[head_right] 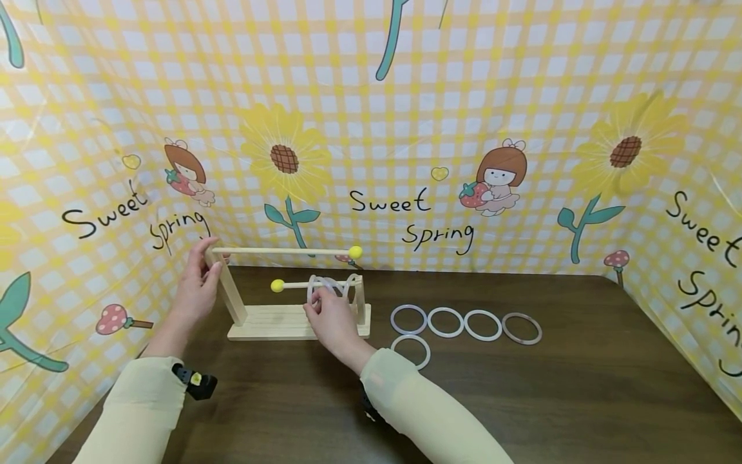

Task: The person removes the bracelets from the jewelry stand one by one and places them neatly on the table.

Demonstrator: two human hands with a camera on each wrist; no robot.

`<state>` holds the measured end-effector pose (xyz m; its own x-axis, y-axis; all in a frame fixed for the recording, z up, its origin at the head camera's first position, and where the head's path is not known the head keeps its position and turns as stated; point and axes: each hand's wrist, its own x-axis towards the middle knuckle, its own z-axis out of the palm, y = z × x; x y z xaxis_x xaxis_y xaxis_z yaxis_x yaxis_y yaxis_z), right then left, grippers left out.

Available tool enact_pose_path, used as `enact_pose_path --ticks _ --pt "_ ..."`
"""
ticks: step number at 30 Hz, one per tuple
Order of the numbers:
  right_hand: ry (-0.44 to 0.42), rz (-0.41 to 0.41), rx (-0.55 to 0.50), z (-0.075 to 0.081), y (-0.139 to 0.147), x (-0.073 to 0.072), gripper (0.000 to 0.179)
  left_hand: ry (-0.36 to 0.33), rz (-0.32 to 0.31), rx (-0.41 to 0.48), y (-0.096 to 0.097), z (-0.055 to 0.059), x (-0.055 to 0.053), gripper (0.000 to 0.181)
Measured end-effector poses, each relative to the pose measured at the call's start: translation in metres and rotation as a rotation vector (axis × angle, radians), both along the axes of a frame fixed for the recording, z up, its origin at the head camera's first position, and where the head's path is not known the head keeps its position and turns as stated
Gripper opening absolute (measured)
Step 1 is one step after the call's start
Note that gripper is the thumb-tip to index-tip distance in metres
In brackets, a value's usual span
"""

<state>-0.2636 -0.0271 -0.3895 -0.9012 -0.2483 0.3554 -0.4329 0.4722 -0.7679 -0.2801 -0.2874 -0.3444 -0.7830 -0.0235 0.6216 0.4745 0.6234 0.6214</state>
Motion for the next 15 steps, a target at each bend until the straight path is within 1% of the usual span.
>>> enact_pose_path --ticks 9,15 --pt "0.078 -0.031 0.093 -0.0014 -0.003 -0.0052 0.006 -0.002 0.017 -0.012 -0.0011 -0.0006 -0.0008 0.043" --pt "0.078 -0.032 0.137 -0.001 -0.0062 -0.0084 0.008 -0.015 0.018 -0.003 -0.001 -0.0005 -0.0015 0.043"
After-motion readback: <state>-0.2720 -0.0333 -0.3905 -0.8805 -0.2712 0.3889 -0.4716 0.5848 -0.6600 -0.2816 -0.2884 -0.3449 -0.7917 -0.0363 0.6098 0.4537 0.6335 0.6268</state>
